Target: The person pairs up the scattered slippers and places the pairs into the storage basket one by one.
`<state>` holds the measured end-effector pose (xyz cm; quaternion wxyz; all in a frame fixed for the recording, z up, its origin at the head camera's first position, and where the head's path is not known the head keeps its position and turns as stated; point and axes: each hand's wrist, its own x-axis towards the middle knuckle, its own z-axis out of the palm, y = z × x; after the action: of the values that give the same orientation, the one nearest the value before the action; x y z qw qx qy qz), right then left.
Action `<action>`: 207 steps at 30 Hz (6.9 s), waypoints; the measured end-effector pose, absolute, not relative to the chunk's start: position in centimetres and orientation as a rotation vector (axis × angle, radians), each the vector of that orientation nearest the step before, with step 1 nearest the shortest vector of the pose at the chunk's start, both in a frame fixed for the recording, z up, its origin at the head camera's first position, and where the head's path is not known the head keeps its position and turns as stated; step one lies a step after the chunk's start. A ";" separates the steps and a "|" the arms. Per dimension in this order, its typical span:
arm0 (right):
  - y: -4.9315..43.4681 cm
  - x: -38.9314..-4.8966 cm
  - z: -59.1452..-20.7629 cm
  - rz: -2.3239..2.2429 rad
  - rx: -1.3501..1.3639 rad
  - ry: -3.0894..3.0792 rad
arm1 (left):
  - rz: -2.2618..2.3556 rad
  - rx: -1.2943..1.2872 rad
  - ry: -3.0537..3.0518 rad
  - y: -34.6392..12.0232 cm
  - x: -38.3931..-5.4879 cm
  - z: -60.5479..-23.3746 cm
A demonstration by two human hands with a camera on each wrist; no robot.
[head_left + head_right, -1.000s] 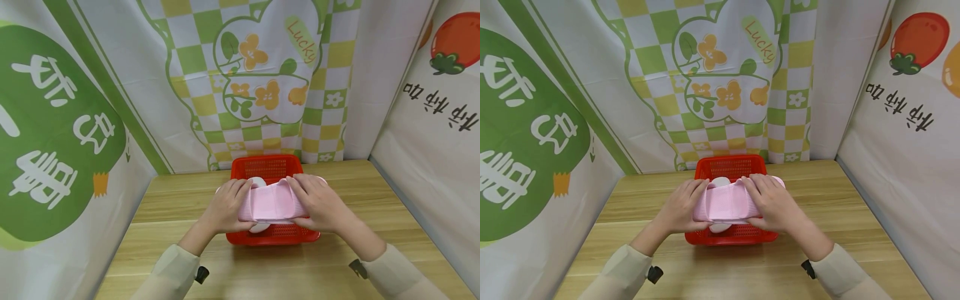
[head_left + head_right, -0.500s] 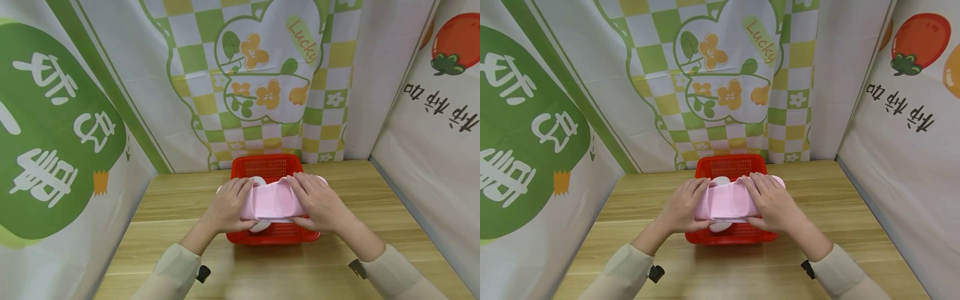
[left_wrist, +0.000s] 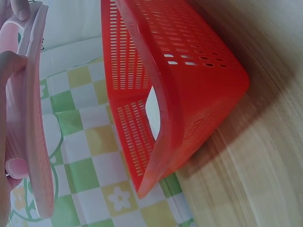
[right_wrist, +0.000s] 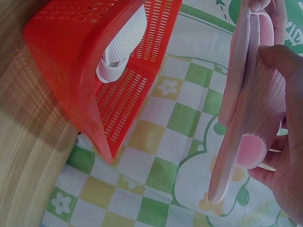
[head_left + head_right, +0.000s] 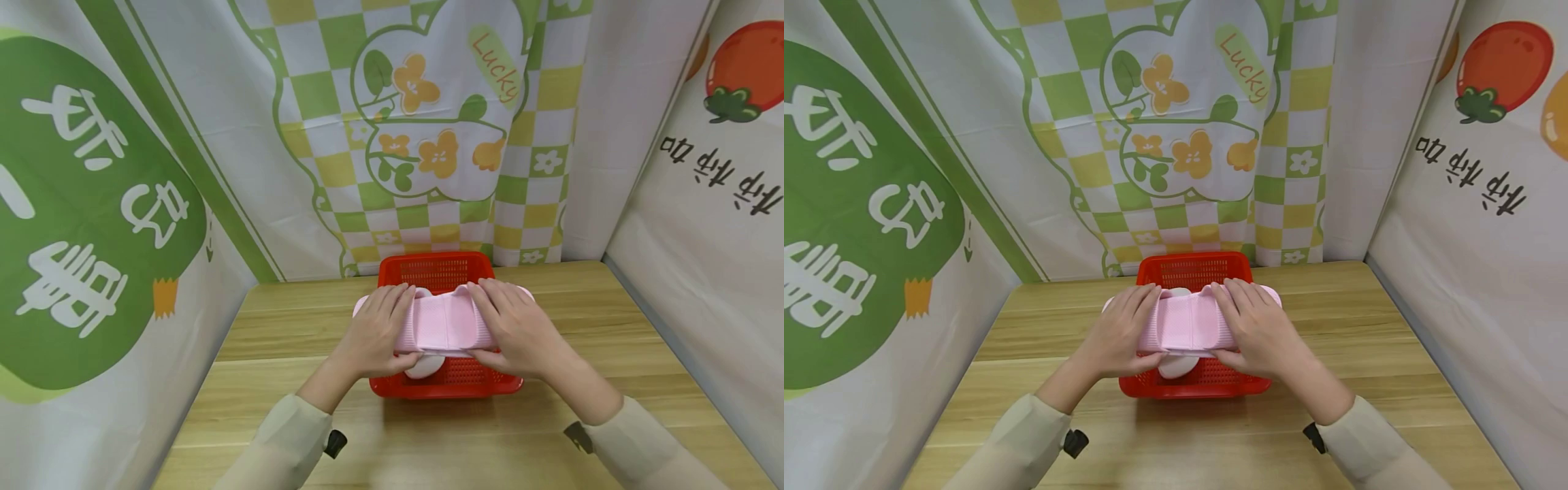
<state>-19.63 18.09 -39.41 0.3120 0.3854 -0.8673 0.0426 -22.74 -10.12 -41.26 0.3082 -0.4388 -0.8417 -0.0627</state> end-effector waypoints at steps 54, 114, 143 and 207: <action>16.5 -19.6 -38.9 0.151 1.081 -2.298 | -0.142 -1.185 -2.248 -9.5 -22.5 -40.6; 15.2 -19.0 -40.2 0.223 1.118 -2.240 | -0.076 -1.272 -2.172 -9.2 -22.4 -40.7; 16.7 -19.1 -39.9 0.284 1.294 -2.255 | -0.077 -1.330 -2.211 -9.7 -22.5 -40.4; 16.8 -18.7 -39.8 0.387 1.469 -2.175 | -0.100 -1.474 -2.195 -10.3 -23.3 -41.1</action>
<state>-18.74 16.83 -39.77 0.2421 0.5371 -0.7955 0.1416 -23.31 -10.28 -41.10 0.2453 -0.5401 -0.8042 -0.0368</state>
